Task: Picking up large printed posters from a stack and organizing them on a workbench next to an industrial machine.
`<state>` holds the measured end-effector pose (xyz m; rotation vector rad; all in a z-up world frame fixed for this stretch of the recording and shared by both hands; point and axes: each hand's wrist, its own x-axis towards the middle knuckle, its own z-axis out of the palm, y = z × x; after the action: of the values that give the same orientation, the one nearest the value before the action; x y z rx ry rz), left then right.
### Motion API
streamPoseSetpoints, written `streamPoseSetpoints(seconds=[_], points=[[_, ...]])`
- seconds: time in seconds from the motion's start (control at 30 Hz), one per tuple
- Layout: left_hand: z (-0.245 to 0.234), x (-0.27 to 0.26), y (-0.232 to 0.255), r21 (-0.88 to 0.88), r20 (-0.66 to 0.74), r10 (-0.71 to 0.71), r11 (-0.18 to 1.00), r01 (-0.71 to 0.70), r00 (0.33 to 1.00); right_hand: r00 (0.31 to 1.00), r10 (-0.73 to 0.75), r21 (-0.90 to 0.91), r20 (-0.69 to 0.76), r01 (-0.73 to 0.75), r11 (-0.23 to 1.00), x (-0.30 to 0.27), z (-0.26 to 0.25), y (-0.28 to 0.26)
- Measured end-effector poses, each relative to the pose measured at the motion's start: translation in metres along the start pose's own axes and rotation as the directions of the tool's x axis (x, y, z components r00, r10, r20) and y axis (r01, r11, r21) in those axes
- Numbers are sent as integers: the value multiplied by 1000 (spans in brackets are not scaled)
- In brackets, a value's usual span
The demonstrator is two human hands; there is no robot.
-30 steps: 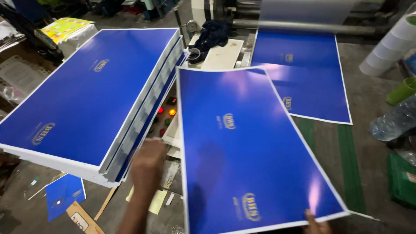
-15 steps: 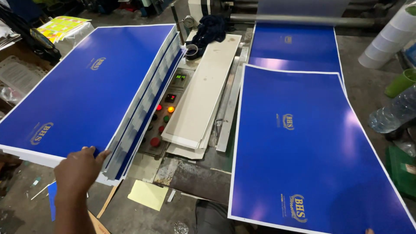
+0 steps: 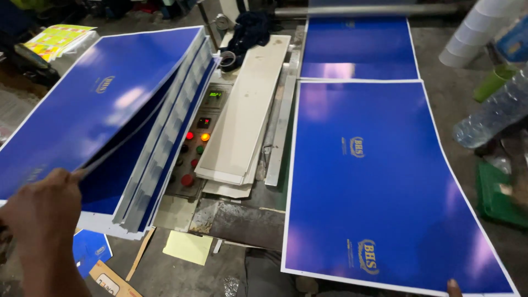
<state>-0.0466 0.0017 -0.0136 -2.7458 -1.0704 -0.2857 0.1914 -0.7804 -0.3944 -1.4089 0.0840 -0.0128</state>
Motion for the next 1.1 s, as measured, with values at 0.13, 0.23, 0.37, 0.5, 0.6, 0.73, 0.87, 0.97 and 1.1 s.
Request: streamPoseSetpoints(seconds=[0.13, 0.23, 0.37, 0.5, 0.6, 0.73, 0.87, 0.97, 1.1], points=[[-33, -28, 59, -68, -89, 81, 994, -87, 993, 997, -39, -19, -59, 38, 999, 2, 38, -11], [-53, -44, 101, -126, -159, 118, 982, -138, 980, 994, -11, -286, -105, -19, 958, 15, 42, 5], [-43, -33, 140, -210, -254, 131, 960, -187, 958, 971, 89, -104, -223, -114, 988, 32, 103, -20], [-5, -32, 162, -291, -292, 118, 934, -206, 949, 969, 81, -91, -231, -105, 990, 77, 132, -41], [6, -41, 175, -374, -245, 117, 905, -205, 962, 974, 117, 22, -193, -115, 993, 99, 141, -42], [25, -48, 183, -537, -183, 175, 807, -248, 967, 949, 268, 74, -164, -259, 963, 84, 158, -69], [27, -54, 211, -646, -148, 273, 701, -302, 951, 944, 298, 128, -143, -281, 951, 42, 171, -51], [26, -63, 250, -753, -20, 377, 604, -261, 926, 925, 380, 31, 22, -381, 924, 10, 202, -40], [60, -83, 311, -771, -284, 474, 404, -492, 834, 843, 388, -247, 372, -313, 917, -27, 257, -14]])
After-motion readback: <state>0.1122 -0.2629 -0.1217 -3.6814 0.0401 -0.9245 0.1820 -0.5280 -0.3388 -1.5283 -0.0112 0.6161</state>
